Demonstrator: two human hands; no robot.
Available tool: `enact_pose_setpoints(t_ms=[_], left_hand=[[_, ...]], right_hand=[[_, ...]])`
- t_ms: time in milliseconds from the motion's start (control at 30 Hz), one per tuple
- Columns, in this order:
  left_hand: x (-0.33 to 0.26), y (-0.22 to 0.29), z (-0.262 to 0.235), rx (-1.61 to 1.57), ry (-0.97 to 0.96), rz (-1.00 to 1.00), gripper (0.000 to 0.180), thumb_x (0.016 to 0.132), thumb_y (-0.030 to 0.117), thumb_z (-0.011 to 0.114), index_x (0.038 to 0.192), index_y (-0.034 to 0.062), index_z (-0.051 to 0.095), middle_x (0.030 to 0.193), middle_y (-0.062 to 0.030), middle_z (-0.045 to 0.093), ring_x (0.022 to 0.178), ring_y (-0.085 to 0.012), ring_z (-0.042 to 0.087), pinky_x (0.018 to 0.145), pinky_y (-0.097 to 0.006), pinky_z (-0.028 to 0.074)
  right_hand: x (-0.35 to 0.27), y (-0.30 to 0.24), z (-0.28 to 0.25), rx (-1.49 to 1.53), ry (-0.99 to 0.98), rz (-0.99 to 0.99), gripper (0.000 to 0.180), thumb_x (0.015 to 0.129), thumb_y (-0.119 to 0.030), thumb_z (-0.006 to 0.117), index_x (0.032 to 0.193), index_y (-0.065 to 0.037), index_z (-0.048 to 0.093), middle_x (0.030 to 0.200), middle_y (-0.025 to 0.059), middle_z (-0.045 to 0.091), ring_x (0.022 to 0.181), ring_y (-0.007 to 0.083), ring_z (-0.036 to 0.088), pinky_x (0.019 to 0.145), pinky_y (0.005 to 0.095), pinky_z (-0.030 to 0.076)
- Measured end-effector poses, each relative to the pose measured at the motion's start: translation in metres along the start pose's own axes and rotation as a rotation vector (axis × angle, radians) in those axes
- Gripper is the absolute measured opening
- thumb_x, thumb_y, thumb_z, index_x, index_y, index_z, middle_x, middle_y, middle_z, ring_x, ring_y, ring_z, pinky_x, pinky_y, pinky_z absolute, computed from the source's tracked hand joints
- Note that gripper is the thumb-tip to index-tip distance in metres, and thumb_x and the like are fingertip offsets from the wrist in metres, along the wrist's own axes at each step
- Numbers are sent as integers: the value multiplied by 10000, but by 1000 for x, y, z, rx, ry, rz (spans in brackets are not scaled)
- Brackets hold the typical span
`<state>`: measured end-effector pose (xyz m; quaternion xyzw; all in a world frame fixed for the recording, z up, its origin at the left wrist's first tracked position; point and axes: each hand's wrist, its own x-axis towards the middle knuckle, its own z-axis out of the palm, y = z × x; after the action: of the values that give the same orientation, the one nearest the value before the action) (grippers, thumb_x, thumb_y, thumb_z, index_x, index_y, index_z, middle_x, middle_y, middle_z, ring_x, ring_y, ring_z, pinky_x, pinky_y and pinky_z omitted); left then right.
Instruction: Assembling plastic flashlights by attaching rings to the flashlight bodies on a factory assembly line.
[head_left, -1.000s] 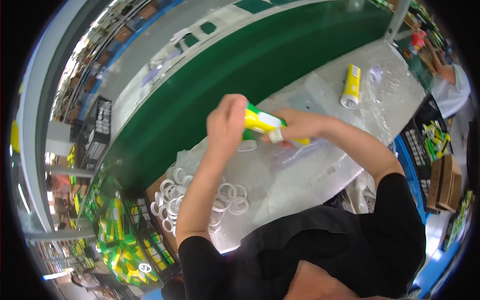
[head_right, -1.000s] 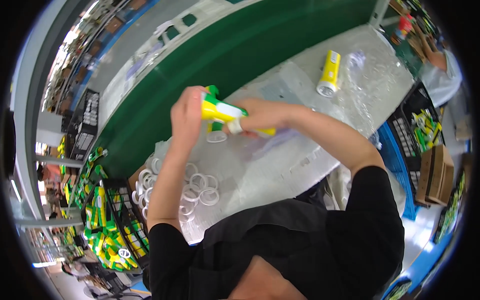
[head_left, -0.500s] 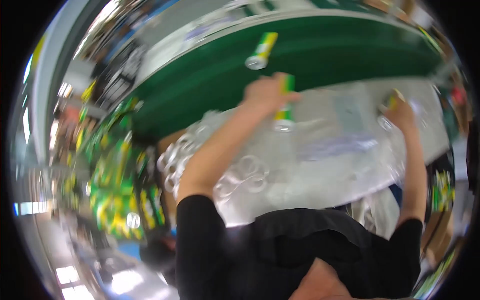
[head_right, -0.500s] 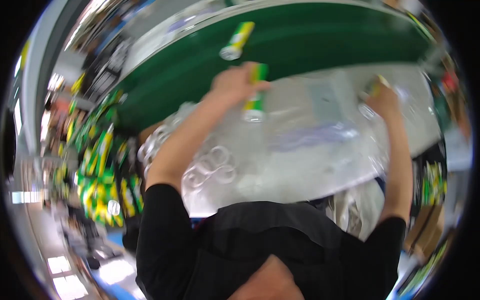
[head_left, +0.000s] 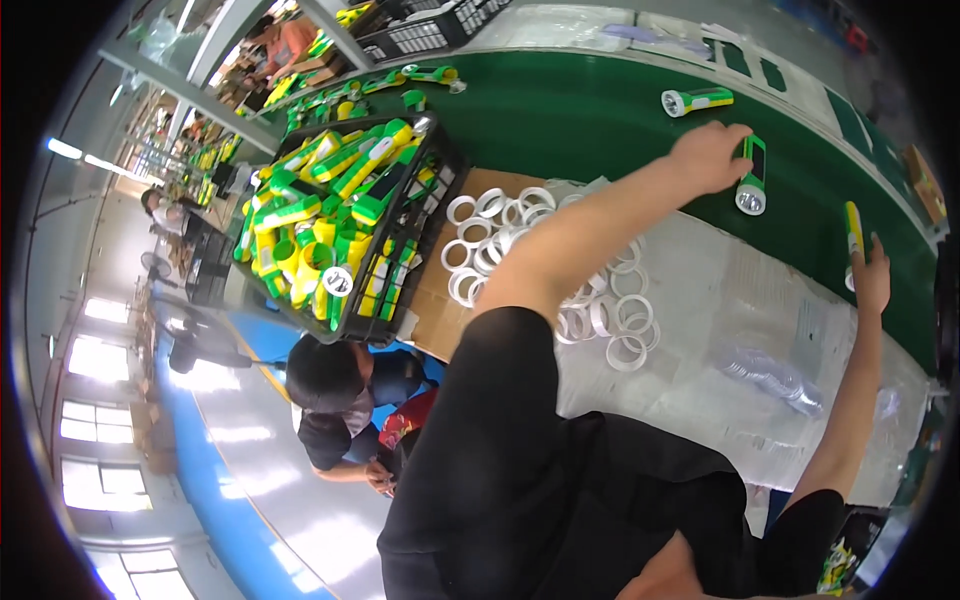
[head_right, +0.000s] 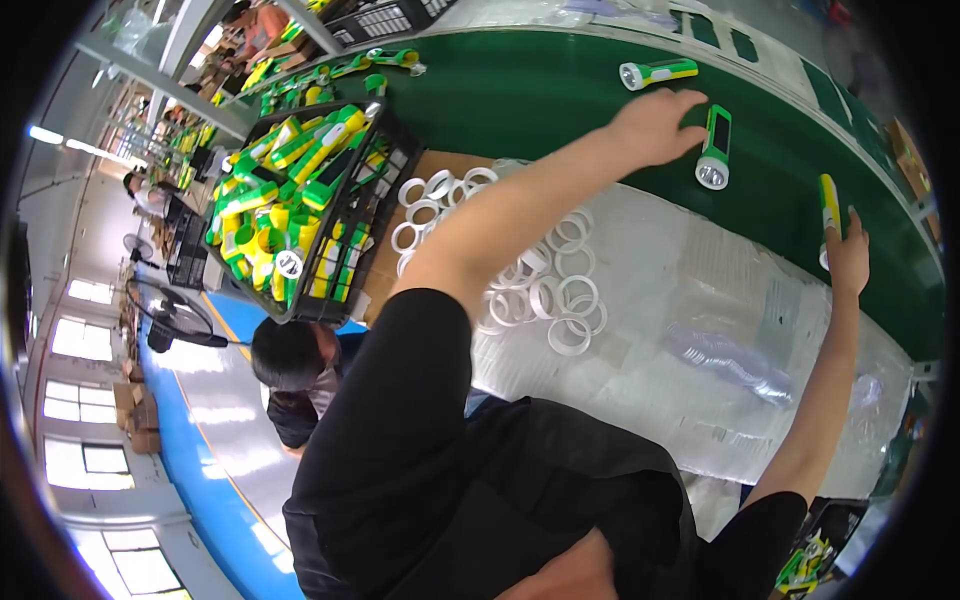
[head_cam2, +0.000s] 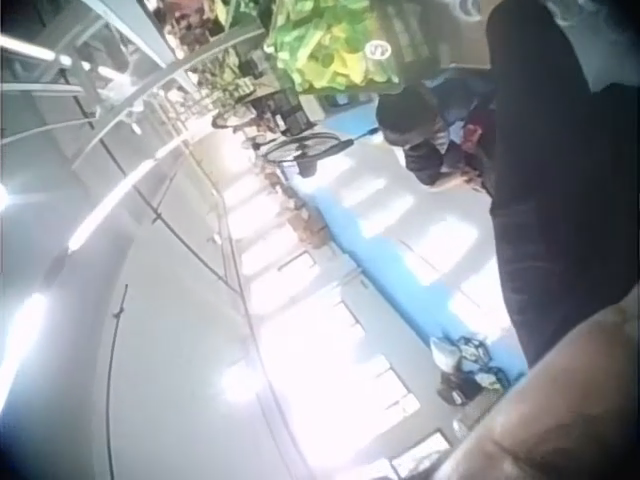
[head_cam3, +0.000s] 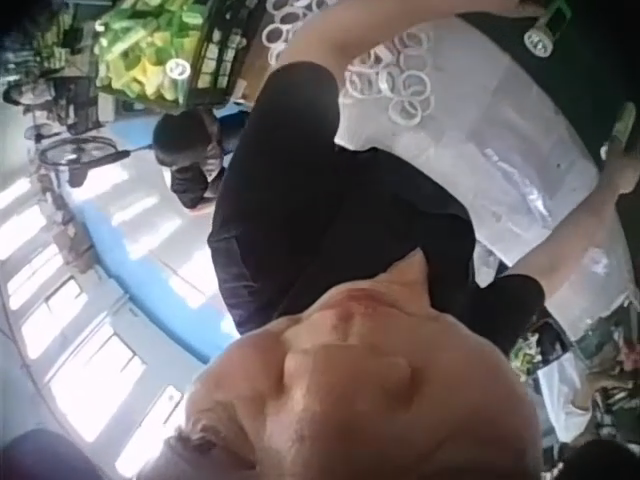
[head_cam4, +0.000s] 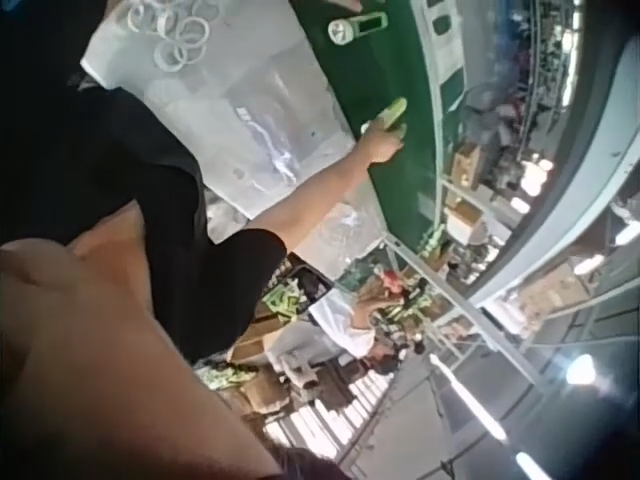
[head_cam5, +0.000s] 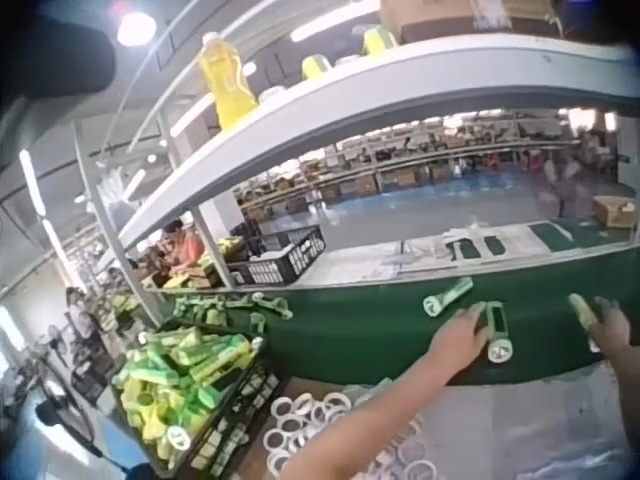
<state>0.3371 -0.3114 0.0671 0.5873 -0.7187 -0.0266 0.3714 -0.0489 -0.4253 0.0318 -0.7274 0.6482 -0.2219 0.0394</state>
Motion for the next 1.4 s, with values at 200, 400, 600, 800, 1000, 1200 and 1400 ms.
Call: enact_pose_setpoints(t_ms=[200, 400, 600, 800, 1000, 1200, 1400], left_hand=[[-87, -74, -210, 576, 156, -89, 406, 789, 310, 727, 1145, 130, 655, 1104, -128, 652, 1056, -314, 607, 902, -405, 499], [-177, -155, -348, 1216, -297, -813, 374, 734, 231, 711, 1089, 130, 654, 1100, -107, 649, 1078, -287, 615, 865, -439, 518], [-193, -177, -350, 1207, -259, -756, 322, 731, 264, 732, 996, 90, 675, 1046, -113, 659, 996, -277, 642, 803, -415, 546], [-163, -81, -360, 770, 323, -322, 417, 760, 320, 744, 1060, 38, 680, 952, -165, 672, 862, -317, 653, 750, -396, 523], [-146, 74, -225, -513, 66, -383, 353, 803, 110, 771, 1098, -46, 654, 952, -71, 696, 834, -101, 642, 761, -244, 518], [-203, 126, -109, -596, -334, -110, 261, 828, 152, 755, 1042, 20, 682, 991, -44, 688, 851, -109, 659, 719, -261, 534], [-194, 158, -36, -1056, -149, -138, 435, 1026, 340, 437, 1272, -11, 509, 1131, -161, 631, 997, -216, 625, 859, -337, 505]], right_hand=[[-5, -20, 21, -218, -84, -228, 444, 837, -196, 623, 1257, -64, 574, 1232, 167, 568, 1084, 353, 581, 925, 428, 491], [-46, -56, 12, -110, 161, -347, 356, 840, -137, 646, 1177, -27, 606, 1202, 186, 589, 1072, 352, 586, 923, 421, 480], [-106, -156, -15, 375, 39, -595, 249, 850, -55, 659, 1083, 17, 613, 1103, 146, 613, 1019, 304, 600, 892, 323, 456], [-160, -211, -37, 894, -441, -792, 158, 918, -65, 550, 1045, 16, 602, 970, 107, 639, 895, 199, 621, 808, 306, 478], [-210, -266, -43, 1347, -635, -484, 453, 966, -303, 579, 1307, -13, 510, 1150, 110, 637, 1124, 202, 593, 941, 326, 478], [-267, -219, -66, 1692, -588, -125, 513, 888, -367, 662, 1230, -13, 517, 1045, 143, 651, 961, 244, 650, 882, 392, 517], [-324, -156, -73, 1458, -928, -32, 498, 819, -278, 710, 1200, -25, 514, 893, 106, 631, 782, 197, 638, 733, 338, 528]])
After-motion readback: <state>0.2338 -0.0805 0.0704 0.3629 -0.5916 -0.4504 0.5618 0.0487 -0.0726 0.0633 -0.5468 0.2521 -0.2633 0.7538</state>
